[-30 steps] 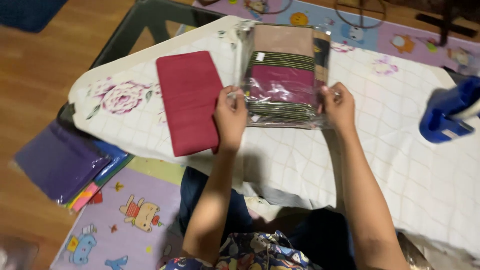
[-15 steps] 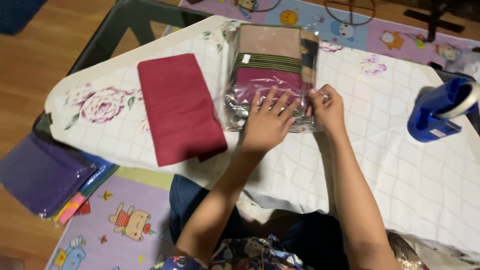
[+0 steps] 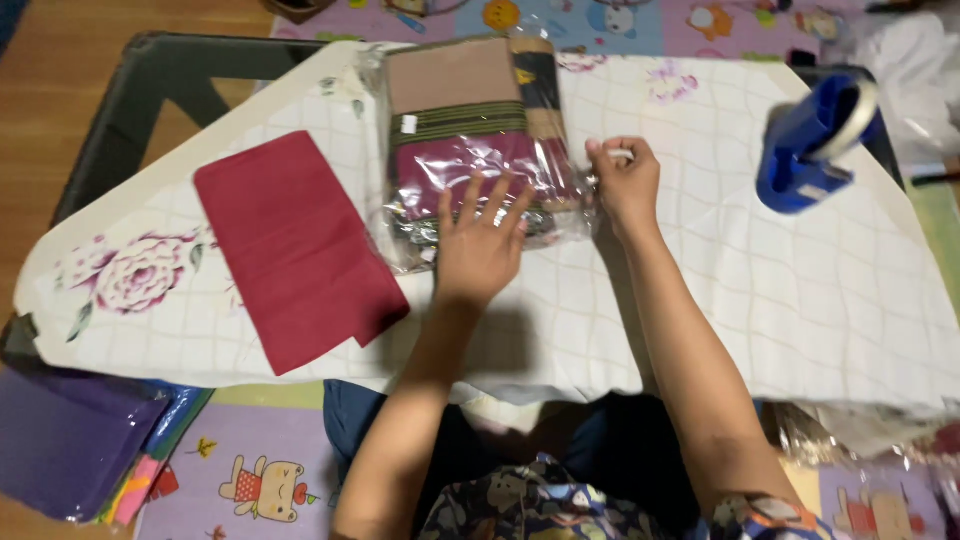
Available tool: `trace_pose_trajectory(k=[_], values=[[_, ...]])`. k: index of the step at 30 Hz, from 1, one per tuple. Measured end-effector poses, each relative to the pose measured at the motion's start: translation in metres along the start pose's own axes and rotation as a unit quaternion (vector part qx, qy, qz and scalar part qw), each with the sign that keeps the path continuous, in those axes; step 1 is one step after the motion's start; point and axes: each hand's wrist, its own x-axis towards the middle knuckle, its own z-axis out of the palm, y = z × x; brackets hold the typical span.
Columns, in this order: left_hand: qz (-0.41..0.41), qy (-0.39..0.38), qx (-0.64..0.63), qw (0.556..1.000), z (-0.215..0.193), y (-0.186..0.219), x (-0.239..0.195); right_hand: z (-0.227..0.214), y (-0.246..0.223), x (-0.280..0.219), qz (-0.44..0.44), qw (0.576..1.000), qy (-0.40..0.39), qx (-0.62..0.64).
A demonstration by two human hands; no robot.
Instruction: The person gathers several folded fabric pieces, places them into a clear plastic bag, and seals the bag using a tape dispenser. The person then places the sealed package on the table.
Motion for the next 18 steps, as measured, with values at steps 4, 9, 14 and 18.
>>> trace_pose_trajectory(k=[4, 9, 14, 18], values=[[0.007, -0.011, 0.005, 1.0, -0.012, 0.003, 0.003, -0.043, -0.019, -0.014, -0.159, 0.976, 0.107, -0.099], [0.02, 0.022, 0.003, 1.0, -0.018, 0.006, 0.004, -0.19, -0.01, 0.013, -0.342, 0.869, 0.322, -0.152], [0.001, 0.026, 0.009, 1.0, -0.03, 0.011, 0.004, -0.266, -0.049, 0.037, 0.107, 0.969, 0.152, -0.162], [0.001, 0.029, 0.011, 1.0, -0.03, 0.012, 0.004, -0.264, -0.081, 0.042, 0.193, 0.969, 0.035, -0.149]])
